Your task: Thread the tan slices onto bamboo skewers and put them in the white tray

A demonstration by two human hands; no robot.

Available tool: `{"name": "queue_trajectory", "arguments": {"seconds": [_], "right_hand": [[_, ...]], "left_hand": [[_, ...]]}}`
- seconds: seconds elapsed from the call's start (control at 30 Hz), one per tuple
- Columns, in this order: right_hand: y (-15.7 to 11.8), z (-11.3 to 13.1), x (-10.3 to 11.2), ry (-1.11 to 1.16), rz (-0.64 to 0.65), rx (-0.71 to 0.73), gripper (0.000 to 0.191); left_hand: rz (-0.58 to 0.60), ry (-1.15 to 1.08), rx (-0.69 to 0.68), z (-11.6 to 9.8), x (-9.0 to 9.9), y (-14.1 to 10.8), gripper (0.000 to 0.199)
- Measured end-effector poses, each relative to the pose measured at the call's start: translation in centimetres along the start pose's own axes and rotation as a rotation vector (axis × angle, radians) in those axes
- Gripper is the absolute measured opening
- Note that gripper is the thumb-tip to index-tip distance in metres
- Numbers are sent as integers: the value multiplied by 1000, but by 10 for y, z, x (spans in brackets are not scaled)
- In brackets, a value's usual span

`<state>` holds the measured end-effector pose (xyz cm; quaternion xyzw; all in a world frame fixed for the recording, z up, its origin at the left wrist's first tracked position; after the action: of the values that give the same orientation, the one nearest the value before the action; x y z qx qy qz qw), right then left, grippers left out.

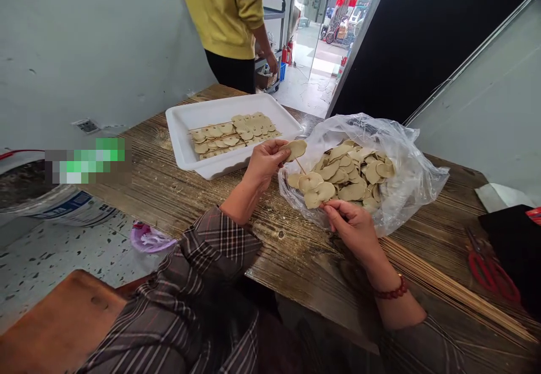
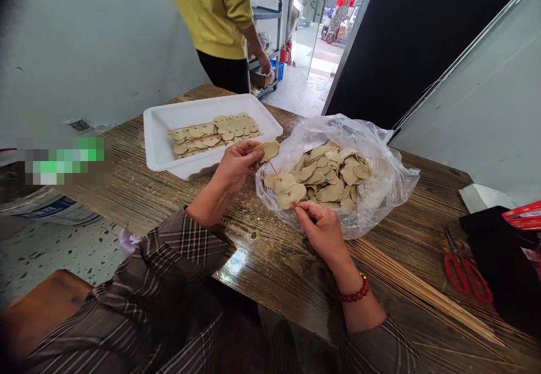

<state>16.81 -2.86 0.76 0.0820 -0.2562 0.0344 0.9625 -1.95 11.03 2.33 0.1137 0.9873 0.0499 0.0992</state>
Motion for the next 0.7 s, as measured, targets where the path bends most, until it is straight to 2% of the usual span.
{"name": "queue_trajectory", "arguments": {"seconds": [0.5, 0.7], "right_hand": [[1, 0, 2, -72, -5, 6, 29], [1, -2, 1, -86, -5, -10, 30]], "left_hand": [[20, 31, -89, -11, -5, -2, 14], [15, 165, -179, -17, -7, -2, 6]]}}
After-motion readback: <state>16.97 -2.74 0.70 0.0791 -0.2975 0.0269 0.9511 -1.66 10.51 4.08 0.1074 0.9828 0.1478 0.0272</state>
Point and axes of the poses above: each hand's wrist, its own y-axis towards the middle knuckle, its own x-axis out of the back of the hand, z = x × y, the point moved 10 cm from there along y, towards the middle knuckle, and after that the axes turned 8 degrees about z, right-handed, at the moved point
